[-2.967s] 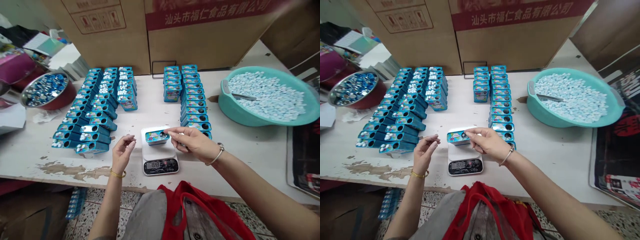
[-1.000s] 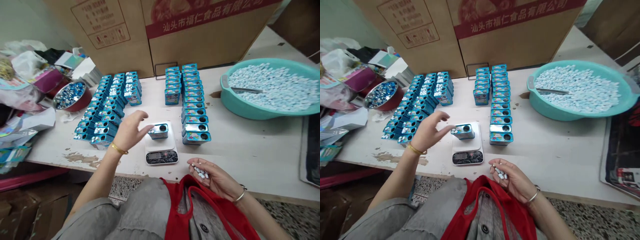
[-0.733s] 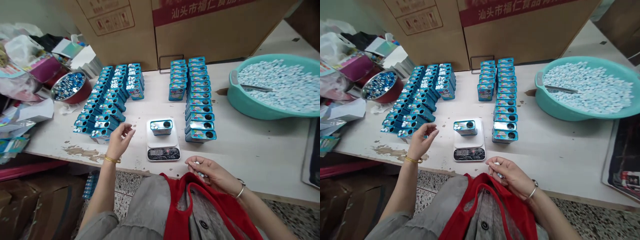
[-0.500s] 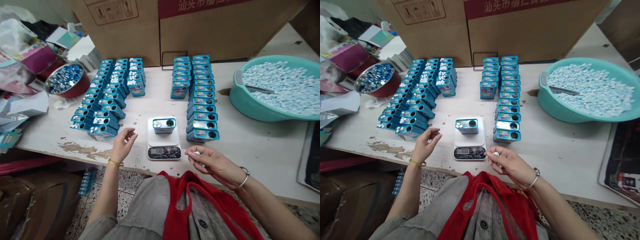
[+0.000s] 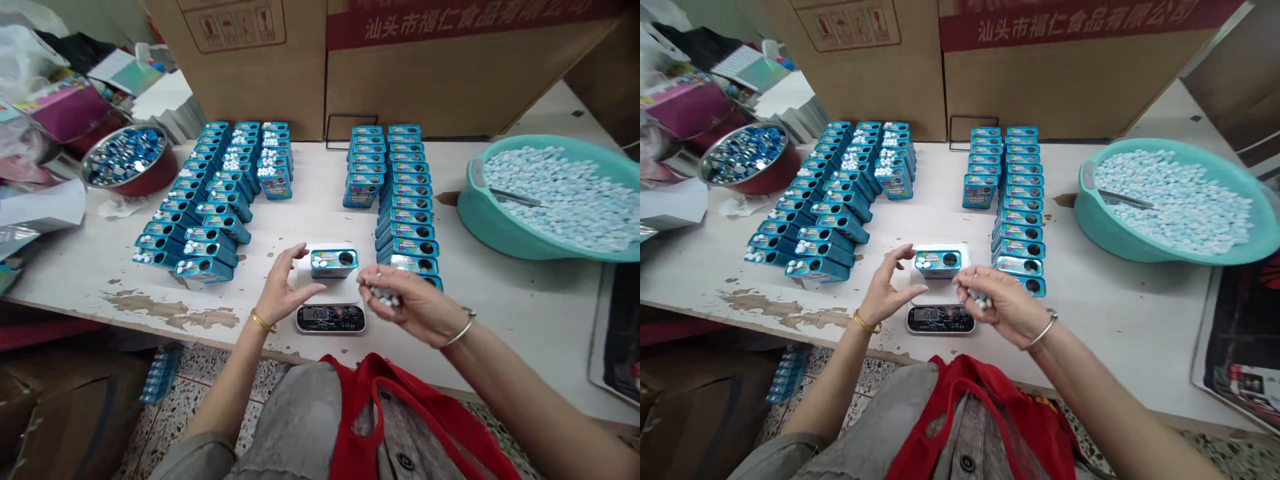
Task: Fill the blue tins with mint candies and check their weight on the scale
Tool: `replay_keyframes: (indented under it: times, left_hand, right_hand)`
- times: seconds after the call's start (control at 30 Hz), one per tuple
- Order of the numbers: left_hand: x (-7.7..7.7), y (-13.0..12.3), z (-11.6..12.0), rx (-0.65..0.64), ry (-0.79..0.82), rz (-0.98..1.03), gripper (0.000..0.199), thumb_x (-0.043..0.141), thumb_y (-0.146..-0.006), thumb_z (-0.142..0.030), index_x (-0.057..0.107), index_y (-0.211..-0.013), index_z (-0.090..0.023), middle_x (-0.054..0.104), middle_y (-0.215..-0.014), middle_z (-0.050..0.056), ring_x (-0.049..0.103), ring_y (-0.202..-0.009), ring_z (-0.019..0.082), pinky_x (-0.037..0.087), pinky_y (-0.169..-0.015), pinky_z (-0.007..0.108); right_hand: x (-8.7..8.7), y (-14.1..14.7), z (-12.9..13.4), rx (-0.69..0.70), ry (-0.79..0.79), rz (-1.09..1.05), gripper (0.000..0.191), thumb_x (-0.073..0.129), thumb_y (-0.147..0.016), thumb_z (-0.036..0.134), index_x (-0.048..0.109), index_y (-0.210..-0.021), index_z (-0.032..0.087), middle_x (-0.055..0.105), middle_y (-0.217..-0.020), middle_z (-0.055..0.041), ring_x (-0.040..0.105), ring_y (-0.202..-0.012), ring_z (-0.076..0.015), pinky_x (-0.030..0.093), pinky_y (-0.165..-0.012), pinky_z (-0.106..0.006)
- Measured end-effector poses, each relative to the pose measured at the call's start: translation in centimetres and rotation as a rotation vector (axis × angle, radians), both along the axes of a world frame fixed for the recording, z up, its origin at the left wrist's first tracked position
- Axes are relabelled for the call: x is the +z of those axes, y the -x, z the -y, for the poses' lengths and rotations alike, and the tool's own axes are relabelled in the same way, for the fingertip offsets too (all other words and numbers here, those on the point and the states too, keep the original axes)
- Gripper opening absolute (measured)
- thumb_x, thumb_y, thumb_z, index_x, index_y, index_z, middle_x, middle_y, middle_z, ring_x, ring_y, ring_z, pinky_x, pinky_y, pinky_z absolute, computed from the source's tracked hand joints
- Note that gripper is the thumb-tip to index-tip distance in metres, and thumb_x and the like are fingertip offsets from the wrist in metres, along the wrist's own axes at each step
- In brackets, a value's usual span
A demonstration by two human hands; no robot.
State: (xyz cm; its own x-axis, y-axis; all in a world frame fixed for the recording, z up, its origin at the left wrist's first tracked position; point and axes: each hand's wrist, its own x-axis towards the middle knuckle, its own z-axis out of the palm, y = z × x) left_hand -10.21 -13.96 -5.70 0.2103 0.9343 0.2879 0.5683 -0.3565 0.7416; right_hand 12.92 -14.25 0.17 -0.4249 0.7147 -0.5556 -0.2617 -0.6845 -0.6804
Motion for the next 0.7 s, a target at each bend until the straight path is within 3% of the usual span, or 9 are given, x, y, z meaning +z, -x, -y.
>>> replay_keyframes:
  times: [0.07,0.2,0.4,0.5,0.6,0.7]
  left_hand:
    - [-1.1,-0.9,-0.9,-0.035,0.063,0.038,0.073,0.073,-0.073,-0.046,0.041,-0.133,-0.022,0.055,-0.129,0.013,0.054,-0.116,0.025,0.045,-0.094,0.039]
    - [-1.5,-2.1,-2.7,-0.133,0.088,0.043,0.042,0.064,-0.082,-0.035,0.051,-0.119,-0.021,0.064,-0.112,0.008,0.060,-0.103,0.021,0.047,-0.090,0.037]
    - [2.4,-2.6,-2.2,-0.303,-0.397,-0.489,0.033,0.054,-0.084,-0.018,0.059,-0.115,-0.028,0.065,-0.110,0.006,0.057,-0.099,0.022,0.039,-0.090,0.042]
    - [3.8,-2.5,-1.1,-0.318,-0.640,-0.626,0.030,0.053,-0.088,-0.018,0.061,-0.113,-0.032,0.068,-0.109,0.002,0.058,-0.101,0.019,0.035,-0.096,0.040]
    - [4.0,-2.2,-0.6,-0.294,-0.779,-0.655,0.029,0.057,-0.088,-0.020,0.062,-0.112,-0.036,0.069,-0.105,-0.001,0.059,-0.099,0.017,0.034,-0.097,0.037]
    - [3.3,-1.8,-0.9,-0.241,-0.804,-0.624,0.030,0.062,-0.086,-0.021,0.063,-0.110,-0.039,0.070,-0.100,-0.002,0.061,-0.095,0.017,0.034,-0.096,0.037]
  right_hand:
    - [-1.6,0.9,1.0,-0.056,0.168,-0.060,0.016,0.063,-0.077,0.029,0.063,-0.076,0.013,0.060,-0.062,-0.0023,0.045,-0.042,-0.0056,0.018,-0.035,-0.016]
    - [-4.3,2.5,1.9,-0.203,0.387,-0.179,0.025,0.052,-0.084,0.033,0.063,-0.079,0.011,0.063,-0.065,-0.0069,0.050,-0.046,-0.0089,0.028,-0.034,-0.016]
    - [-4.7,3.6,0.6,-0.408,0.423,-0.370,0.032,0.039,-0.090,0.036,0.056,-0.072,0.016,0.054,-0.052,-0.0009,0.047,-0.040,-0.0098,0.026,-0.032,-0.017]
    - [-4.5,4.2,0.1,-0.454,0.466,-0.383,0.032,0.037,-0.090,0.032,0.052,-0.065,0.017,0.043,-0.042,0.0045,0.037,-0.031,-0.0075,0.024,-0.030,-0.017]
    - [-4.4,4.6,-0.2,-0.435,0.479,-0.403,0.029,0.040,-0.088,0.027,0.052,-0.064,0.016,0.042,-0.040,0.0048,0.034,-0.030,-0.0064,0.024,-0.029,-0.017]
    - [-4.5,4.9,-0.6,-0.443,0.483,-0.395,0.028,0.037,-0.089,0.023,0.054,-0.067,0.015,0.047,-0.042,0.0033,0.037,-0.030,-0.0065,0.022,-0.027,-0.015]
